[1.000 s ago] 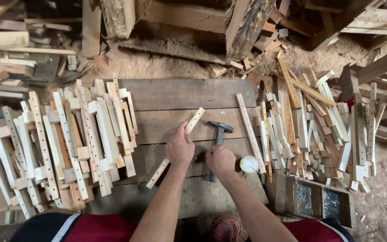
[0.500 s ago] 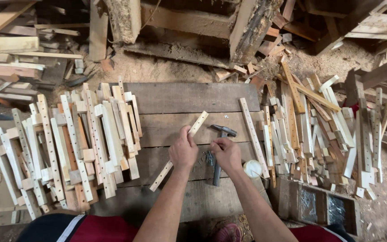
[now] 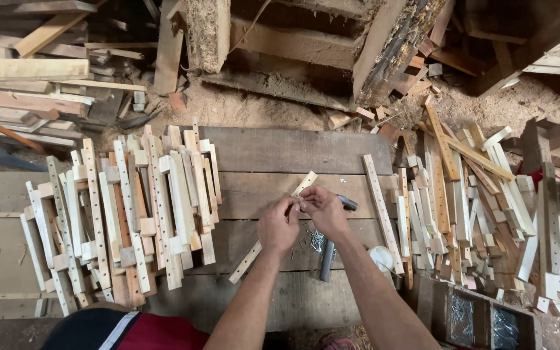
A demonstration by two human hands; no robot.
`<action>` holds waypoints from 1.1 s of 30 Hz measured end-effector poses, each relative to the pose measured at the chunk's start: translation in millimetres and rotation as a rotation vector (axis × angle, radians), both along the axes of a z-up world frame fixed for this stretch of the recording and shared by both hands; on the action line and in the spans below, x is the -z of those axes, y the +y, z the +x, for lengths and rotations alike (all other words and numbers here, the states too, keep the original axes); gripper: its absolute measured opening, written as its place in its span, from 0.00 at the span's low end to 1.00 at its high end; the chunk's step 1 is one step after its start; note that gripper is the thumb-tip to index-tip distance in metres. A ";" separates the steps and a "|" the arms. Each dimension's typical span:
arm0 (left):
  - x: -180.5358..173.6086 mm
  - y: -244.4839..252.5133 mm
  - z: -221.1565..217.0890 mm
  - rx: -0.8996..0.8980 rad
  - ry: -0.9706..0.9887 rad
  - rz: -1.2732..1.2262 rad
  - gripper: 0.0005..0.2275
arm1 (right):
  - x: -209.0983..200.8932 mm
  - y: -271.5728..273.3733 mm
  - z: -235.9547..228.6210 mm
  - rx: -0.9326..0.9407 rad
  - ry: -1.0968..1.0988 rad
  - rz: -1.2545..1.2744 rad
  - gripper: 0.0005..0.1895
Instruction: The person picks up small wooden strips with pre-drilled holes, takes nails from a box, and hammers nails into the strips on a wooden workbench. Finished nailed strips are placed onto a growing pile beside the bench, and the person repeats the process with new strips.
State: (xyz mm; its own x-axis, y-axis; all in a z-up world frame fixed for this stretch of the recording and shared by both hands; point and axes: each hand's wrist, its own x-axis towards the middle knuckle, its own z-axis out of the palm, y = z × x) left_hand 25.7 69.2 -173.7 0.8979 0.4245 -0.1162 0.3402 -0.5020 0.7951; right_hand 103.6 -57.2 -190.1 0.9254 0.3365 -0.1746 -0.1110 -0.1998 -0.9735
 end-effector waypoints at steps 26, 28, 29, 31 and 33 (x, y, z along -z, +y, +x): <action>6.2 -13.0 9.9 -0.200 0.185 0.056 0.08 | 4.0 -73.4 -69.7 0.306 0.355 -0.612 0.17; 12.9 -12.8 11.7 -0.196 0.181 0.053 0.08 | -21.9 -68.1 -74.2 0.375 0.329 -0.548 0.21; 19.4 -12.8 12.2 -0.195 0.070 0.088 0.07 | -43.8 -62.2 -79.4 0.390 0.404 -0.423 0.17; 29.9 -12.9 13.2 -0.195 -0.040 0.120 0.07 | -68.5 -56.9 -88.9 0.403 0.477 -0.301 0.13; 37.6 -12.8 12.9 -0.173 -0.033 0.178 0.06 | -73.6 -58.0 -99.7 0.345 0.408 -0.038 0.11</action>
State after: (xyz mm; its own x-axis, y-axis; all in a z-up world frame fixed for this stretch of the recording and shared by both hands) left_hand 38.6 56.4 -211.3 0.8119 0.5837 0.0024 0.4086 -0.5713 0.7118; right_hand 3.9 -115.3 -116.5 0.8357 0.0111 -0.5491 -0.5441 -0.1188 -0.8306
